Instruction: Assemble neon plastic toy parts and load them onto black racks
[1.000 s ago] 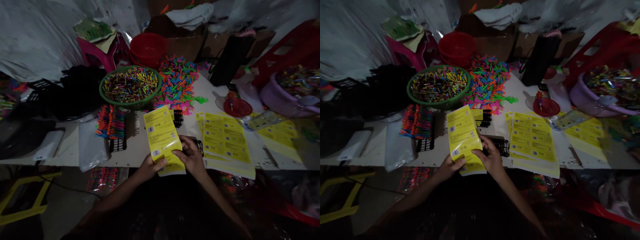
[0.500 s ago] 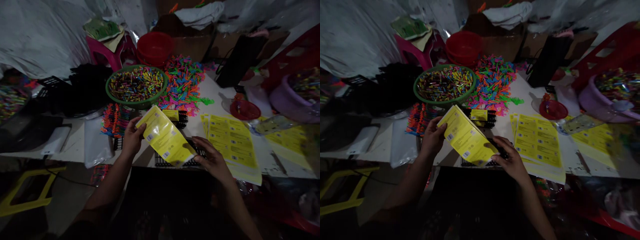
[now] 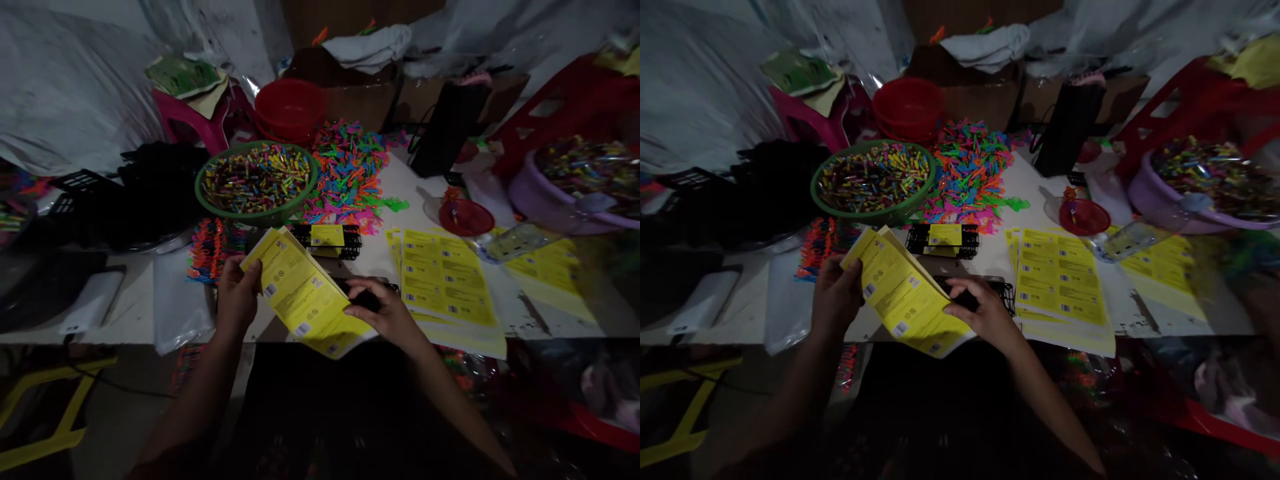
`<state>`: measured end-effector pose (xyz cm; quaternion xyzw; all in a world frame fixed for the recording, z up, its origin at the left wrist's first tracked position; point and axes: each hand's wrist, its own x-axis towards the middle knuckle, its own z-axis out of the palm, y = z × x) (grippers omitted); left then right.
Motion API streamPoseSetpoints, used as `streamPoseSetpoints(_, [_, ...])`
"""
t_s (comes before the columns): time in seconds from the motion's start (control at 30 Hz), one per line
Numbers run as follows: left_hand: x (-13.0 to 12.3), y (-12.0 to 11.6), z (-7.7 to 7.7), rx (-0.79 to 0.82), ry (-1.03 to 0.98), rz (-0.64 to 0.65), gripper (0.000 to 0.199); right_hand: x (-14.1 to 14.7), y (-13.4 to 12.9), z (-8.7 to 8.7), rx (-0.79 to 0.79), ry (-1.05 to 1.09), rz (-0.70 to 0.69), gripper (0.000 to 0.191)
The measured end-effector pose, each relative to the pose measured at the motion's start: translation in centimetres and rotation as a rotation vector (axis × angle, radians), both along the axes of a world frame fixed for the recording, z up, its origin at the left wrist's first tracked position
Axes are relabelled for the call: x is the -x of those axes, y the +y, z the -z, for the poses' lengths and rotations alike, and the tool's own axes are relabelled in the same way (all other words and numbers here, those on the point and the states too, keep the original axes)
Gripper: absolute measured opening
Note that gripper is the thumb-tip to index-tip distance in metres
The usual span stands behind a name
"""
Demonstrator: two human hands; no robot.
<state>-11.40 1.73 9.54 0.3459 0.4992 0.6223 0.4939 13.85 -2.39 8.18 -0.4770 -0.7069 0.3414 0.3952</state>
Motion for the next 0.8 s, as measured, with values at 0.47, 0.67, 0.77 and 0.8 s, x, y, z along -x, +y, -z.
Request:
streamPoseSetpoints(0.47, [2.3, 0.0, -1.3, -0.504, 1.011, -0.176, 0.008, 0.8, -1.0, -1.2, 0.148, 0.004, -0.425, 0.051])
streamPoseSetpoints(0.67, [3.7, 1.1, -3.8, -0.641, 0.970, 0.097, 0.019, 0.8, -1.3, -1.6, 0.129, 0.114, -0.433, 0.036])
streamPoseSetpoints(0.77, [3.9, 0.7, -4.4, -0.571, 0.810, 0.146, 0.024, 0.6, -1.5, -1.2, 0.109, 0.212, -0.389, 0.027])
streamPoseSetpoints(0.8, [3.9, 0.5, -4.5, -0.503, 0.782, 0.148, 0.023, 0.4, -1.6, -1.0, 0.114, 0.240, -0.379, 0.024])
